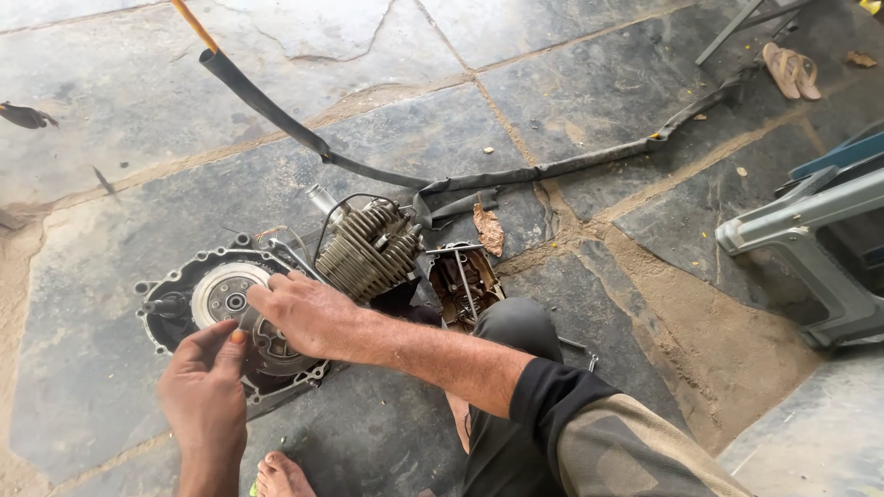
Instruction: Repairing and assembling components of a motorcycle engine.
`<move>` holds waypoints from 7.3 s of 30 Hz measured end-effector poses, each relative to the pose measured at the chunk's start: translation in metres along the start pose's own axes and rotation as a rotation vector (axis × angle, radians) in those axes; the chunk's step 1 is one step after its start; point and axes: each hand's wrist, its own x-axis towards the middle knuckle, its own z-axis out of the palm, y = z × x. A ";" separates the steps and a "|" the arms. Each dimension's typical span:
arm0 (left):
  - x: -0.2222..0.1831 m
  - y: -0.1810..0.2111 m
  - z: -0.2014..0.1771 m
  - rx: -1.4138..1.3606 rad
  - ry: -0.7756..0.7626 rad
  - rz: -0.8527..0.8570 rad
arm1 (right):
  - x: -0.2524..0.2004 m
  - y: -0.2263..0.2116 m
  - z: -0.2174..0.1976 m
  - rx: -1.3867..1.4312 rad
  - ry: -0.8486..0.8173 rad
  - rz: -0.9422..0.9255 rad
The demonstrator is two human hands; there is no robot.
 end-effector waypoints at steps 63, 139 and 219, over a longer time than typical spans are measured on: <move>0.000 0.007 0.006 0.245 0.012 -0.023 | 0.000 0.006 0.011 -0.190 -0.160 0.062; -0.018 -0.006 0.024 -0.479 -0.090 -0.139 | -0.053 0.022 -0.013 1.043 -0.228 0.220; 0.000 -0.035 0.010 -0.161 0.054 -0.114 | -0.054 0.019 0.033 -0.284 -0.052 -0.142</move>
